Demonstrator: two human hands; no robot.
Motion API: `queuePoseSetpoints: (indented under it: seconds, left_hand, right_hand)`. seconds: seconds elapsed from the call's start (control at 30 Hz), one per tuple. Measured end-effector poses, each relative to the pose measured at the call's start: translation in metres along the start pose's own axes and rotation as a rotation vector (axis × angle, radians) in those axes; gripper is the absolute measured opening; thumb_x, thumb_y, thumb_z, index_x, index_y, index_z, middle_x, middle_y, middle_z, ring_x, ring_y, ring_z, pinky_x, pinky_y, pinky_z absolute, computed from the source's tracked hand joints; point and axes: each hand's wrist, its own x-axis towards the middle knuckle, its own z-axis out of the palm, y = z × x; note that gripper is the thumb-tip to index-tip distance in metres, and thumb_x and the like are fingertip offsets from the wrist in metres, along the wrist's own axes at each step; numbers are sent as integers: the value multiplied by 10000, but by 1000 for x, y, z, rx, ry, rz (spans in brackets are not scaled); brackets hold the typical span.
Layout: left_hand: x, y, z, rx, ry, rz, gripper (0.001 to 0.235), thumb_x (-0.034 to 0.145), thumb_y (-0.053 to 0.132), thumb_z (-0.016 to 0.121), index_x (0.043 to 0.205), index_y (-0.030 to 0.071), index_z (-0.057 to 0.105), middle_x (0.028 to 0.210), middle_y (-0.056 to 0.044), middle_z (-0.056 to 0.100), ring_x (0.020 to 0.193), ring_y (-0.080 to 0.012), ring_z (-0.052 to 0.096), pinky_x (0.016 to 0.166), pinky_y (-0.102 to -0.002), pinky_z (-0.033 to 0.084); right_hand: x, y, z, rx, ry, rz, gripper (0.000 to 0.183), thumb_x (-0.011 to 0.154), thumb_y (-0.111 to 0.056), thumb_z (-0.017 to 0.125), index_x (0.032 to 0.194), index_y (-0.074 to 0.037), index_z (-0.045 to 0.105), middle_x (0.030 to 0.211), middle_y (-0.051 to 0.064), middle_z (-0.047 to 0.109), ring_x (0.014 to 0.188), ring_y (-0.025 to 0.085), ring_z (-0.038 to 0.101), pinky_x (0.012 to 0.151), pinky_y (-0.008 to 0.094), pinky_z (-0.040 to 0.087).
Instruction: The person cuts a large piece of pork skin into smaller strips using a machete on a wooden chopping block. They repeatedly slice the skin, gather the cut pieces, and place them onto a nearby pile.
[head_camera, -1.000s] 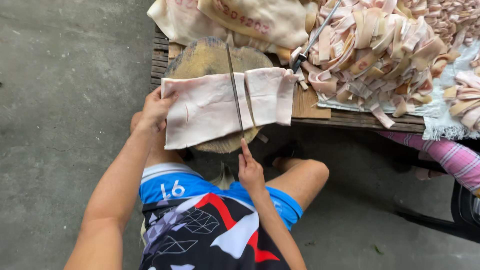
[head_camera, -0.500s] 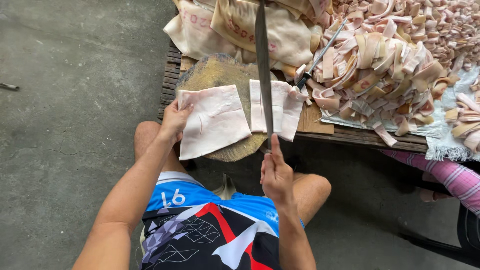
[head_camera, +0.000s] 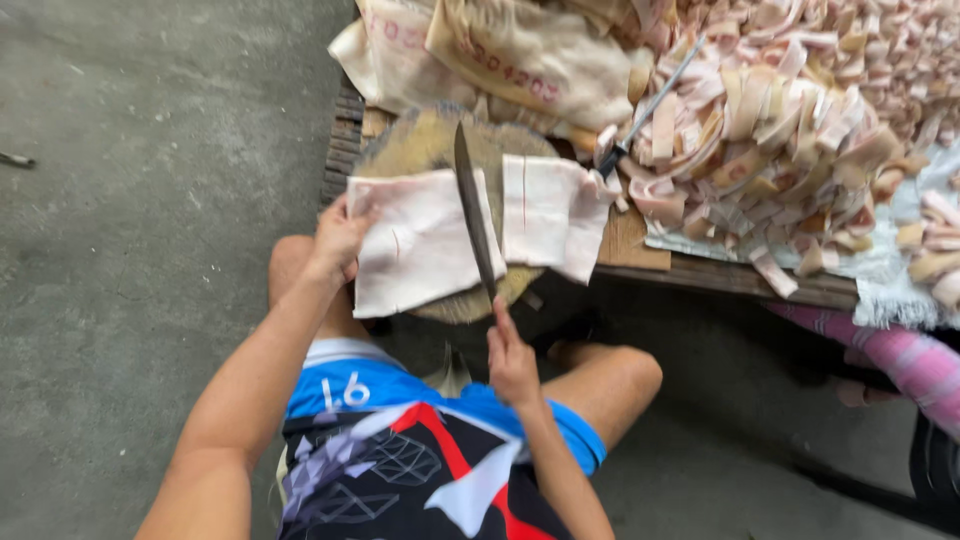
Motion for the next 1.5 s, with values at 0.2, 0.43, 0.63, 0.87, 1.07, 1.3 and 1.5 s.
queuePoseSetpoints:
  seconds: [0.2,0.43,0.63,0.87,1.07,1.3,1.5]
  left_hand:
    - [5,15,3,24,10,25,314,988,78,691,1287,4,628,1148,-59,724,990,-126,681,864,-282,564]
    - [-12,14,50,88,-8,-80,341,977,74,624,1314,35,589,1121,-87,723,919,-147,688,807,-300,562]
    - [-8,8,41,48,-45,-61,355,971,47,639,1320,2,586,1160,-98,722,969,-148,705,850,-300,579]
    - [-3,5,37,-52,-55,38,355,956,30,677,1299,2,591,1153,-86,707,1023,-179,678,877,-327,574]
    - [-41,102,31,-191,-70,-62,376,909,73,703,1265,47,585,1119,-55,721,1021,-189,722,906,-361,640]
    - [-5,176,84,828,-609,-38,421,905,280,733,1231,23,668,1097,-141,732,911,-225,719,836,-391,610]
    - [10,122,83,1738,-606,-6,476,781,473,830,1150,176,787,1125,-80,781,1049,-266,706,923,-436,547]
  right_hand:
    - [14,-12,-26,91,105,4,549,1052,-220,532,1582,-296,412,573,18,542,486,85,519,491,283,490]
    - [-11,-80,-82,338,143,-408,503,1129,-225,507,1604,-267,345,695,-28,545,539,51,489,476,199,468]
    - [-20,-57,-49,311,290,-816,512,1176,-241,490,1630,-295,260,847,3,626,622,97,575,592,199,523]
    - [5,-16,14,-161,74,-106,536,1032,-215,552,1555,-269,447,831,246,699,744,414,695,683,463,549]
    - [13,19,-14,36,151,-170,537,1079,-247,552,1601,-291,434,796,154,650,666,275,645,573,381,536]
    - [66,-7,-52,781,-165,215,561,1044,-252,473,1573,-373,331,574,-45,491,404,68,467,372,269,450]
    - [23,-24,-48,205,66,-80,585,1058,-177,538,1609,-283,376,592,2,522,494,75,493,480,263,464]
